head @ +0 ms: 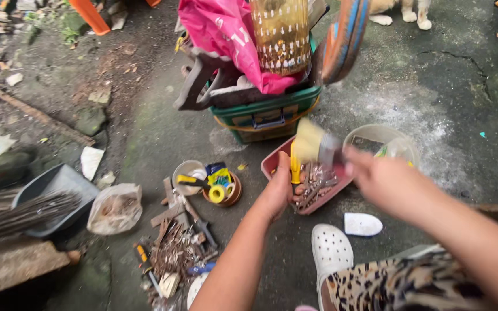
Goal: The person sits on the ground and sorts small metal hardware such as nails, screws and hand tools out of a red container, placing them one at a time into a small pot and a plastic tub while holding a large paintbrush in one hand. They also handle a small packet and a small round tin during the sorting.
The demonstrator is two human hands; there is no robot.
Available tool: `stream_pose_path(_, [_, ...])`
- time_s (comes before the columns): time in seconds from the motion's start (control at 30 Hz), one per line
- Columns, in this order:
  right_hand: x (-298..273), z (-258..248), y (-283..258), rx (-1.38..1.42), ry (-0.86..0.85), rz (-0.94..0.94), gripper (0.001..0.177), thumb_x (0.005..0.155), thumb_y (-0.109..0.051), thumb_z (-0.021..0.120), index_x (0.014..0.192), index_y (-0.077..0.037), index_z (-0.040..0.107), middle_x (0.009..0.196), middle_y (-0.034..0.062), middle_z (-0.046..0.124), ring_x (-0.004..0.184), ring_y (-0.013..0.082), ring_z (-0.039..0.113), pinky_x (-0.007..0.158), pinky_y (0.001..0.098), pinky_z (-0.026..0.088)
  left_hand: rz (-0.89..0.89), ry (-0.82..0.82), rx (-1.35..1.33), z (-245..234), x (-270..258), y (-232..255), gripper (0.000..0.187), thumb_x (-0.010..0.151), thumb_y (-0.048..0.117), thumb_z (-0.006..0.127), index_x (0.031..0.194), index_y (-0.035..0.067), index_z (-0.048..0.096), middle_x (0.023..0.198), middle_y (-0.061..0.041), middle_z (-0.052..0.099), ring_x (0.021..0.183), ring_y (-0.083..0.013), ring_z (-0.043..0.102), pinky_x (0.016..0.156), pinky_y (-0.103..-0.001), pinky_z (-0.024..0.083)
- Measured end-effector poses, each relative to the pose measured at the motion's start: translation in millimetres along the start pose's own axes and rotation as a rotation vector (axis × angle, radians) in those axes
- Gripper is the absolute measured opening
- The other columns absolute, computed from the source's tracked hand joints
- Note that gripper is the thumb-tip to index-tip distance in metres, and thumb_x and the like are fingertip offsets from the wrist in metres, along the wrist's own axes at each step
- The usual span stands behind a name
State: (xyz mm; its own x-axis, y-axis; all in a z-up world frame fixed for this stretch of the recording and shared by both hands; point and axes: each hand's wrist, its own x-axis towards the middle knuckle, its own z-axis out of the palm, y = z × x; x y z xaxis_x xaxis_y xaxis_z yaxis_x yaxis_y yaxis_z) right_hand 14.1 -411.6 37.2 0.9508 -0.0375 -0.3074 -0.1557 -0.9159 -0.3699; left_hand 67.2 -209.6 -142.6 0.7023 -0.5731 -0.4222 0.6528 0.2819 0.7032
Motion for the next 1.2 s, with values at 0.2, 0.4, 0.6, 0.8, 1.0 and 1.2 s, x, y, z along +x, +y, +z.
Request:
stream_pose_path(0.2, [-55,17,-37,0.11,-0.05,-0.244,0.048,0.094,-0.033,0.059,0.14,-0.023,0.065,0.112,0.0171,0.074,0.103,0.0333,0.071,0.093,0.0437,0.052,0.195,0.144,0.098,28,-99,46,0.08,0.085,0.083,0.023,0.135,0.029,0.054,0.081,0.005,0.054,0.056,-0.0067,0.04,0.046,-0.023,0.027])
stream_pose_path(0.4, [-78,9,-76,0.354,0.028,-0.223,0.046,0.097,-0.034,0.053,0.14,-0.021,0.062,0.115,0.0158,0.077,0.102,0.0311,0.075,0.093,0.0424,0.055,0.298,0.211,0.213,11,-174,59,0.075,0.087,0.079,0.04,0.137,0.026,0.055,0.081,0.008,0.048,0.052,-0.004,0.031,0.046,-0.021,0.023])
stream_pose_path(0.6, [-85,29,-97,0.104,-0.219,-0.321,0.047,0.096,-0.039,0.06,0.141,-0.027,0.063,0.114,0.0101,0.078,0.1,0.0224,0.075,0.094,0.0367,0.053,0.457,0.327,0.461,-4,-185,59,0.063,0.104,0.065,0.043,0.135,0.013,0.06,0.086,-0.008,0.058,0.053,-0.0097,0.045,0.043,-0.023,0.033])
stream_pose_path(0.8, [-82,45,-131,0.195,-0.118,-0.233,0.047,0.099,-0.033,0.058,0.145,-0.023,0.06,0.11,0.0216,0.073,0.098,0.0385,0.069,0.088,0.0468,0.053,0.395,0.107,-0.124,-16,-201,69,0.057,0.101,0.052,0.037,0.146,0.017,0.042,0.115,-0.001,0.071,0.096,-0.0221,0.074,0.073,-0.032,0.065])
stream_pose_path(1.0, [-101,58,-167,-0.251,-0.384,-0.235,0.041,0.098,-0.042,0.06,0.138,-0.035,0.063,0.111,0.0116,0.077,0.103,0.0256,0.075,0.096,0.0383,0.056,0.62,0.342,-0.102,-66,-222,73,0.054,0.109,0.05,0.038,0.15,0.016,0.042,0.098,-0.011,0.064,0.077,-0.0255,0.068,0.062,-0.035,0.054])
stream_pose_path(1.2, [-110,67,-186,0.186,-0.085,-0.377,0.051,0.095,-0.036,0.055,0.143,-0.019,0.055,0.123,0.0091,0.075,0.108,0.0253,0.075,0.095,0.0396,0.055,0.687,0.186,-0.14,-84,-218,67,0.05,0.106,0.032,0.05,0.144,0.0,0.053,0.112,-0.003,0.072,0.093,-0.0153,0.071,0.077,-0.036,0.062])
